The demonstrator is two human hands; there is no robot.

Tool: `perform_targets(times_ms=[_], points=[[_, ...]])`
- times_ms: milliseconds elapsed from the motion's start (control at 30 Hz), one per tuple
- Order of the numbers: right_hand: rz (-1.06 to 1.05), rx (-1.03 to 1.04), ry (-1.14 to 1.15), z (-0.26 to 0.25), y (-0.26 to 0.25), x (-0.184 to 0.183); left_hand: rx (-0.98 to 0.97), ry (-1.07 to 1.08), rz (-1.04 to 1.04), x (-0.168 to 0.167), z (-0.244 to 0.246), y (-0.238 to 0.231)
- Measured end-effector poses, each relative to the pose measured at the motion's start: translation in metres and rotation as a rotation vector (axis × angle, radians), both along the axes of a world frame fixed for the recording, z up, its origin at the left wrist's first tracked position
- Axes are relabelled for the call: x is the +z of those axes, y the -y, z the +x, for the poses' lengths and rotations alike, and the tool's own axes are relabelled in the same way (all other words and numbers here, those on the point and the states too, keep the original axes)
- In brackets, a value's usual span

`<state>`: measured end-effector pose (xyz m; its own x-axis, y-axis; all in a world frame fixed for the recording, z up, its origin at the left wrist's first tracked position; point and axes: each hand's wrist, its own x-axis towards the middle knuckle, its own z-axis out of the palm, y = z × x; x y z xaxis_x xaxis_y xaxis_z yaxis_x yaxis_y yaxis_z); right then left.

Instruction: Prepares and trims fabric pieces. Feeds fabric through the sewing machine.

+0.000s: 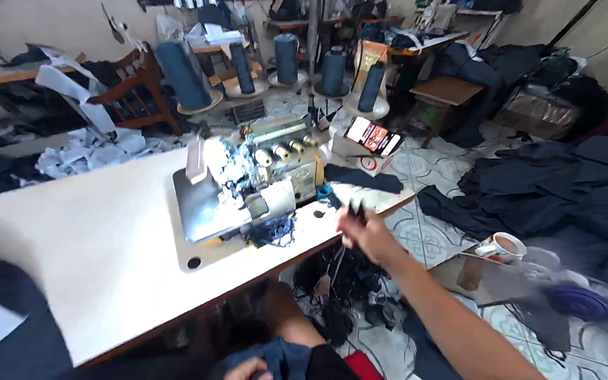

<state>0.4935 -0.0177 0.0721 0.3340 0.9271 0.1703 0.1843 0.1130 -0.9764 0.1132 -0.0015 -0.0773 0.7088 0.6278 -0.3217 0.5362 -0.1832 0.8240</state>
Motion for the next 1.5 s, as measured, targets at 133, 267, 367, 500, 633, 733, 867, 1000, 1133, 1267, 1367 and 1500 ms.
perform_targets(times_ms=[133, 267, 367, 500, 633, 733, 867, 1000, 1133, 1267, 1367, 1500], points=[[-0.074, 0.465, -0.002, -0.084, 0.023, -0.071, 0.137, 0.371, 0.092, 0.054, 0.0, -0.007], [-0.154, 0.69, -0.151, -0.142, 0.036, -0.109, 0.235, 0.479, -0.119, 0.092, -0.003, 0.005], [-0.186, 0.636, -0.125, -0.17, 0.047, -0.123, 0.392, 0.465, -0.366, 0.08, -0.008, 0.009], [-0.036, 0.318, 0.045, -0.184, 0.062, -0.141, 0.538, 0.536, -0.61, 0.062, -0.014, 0.013], [0.186, 0.268, 0.218, -0.193, 0.086, -0.155, 0.574, 0.581, -0.684, 0.061, -0.013, 0.015], [0.191, 0.33, 0.243, -0.199, 0.089, -0.156, 0.539, 0.613, -0.702, 0.058, -0.012, 0.014], [-0.047, 0.528, -0.036, -0.189, 0.076, -0.154, 0.471, 0.6, -0.66, 0.048, -0.016, 0.012], [-0.29, 0.774, -0.172, -0.171, 0.074, -0.161, 0.393, 0.478, -0.333, 0.046, -0.03, 0.007], [-0.316, 0.66, -0.163, -0.169, 0.085, -0.165, 0.313, 0.438, -0.158, 0.042, -0.04, 0.006], [-0.333, 0.559, -0.151, -0.175, 0.077, -0.158, 0.256, 0.467, -0.071, 0.041, -0.036, 0.008], [-0.341, 0.683, -0.221, -0.179, 0.073, -0.154, 0.168, 0.441, 0.032, 0.043, -0.037, 0.005], [-0.364, 0.657, -0.252, -0.18, 0.08, -0.158, 0.025, 0.268, 0.117, 0.047, -0.046, 0.007]])
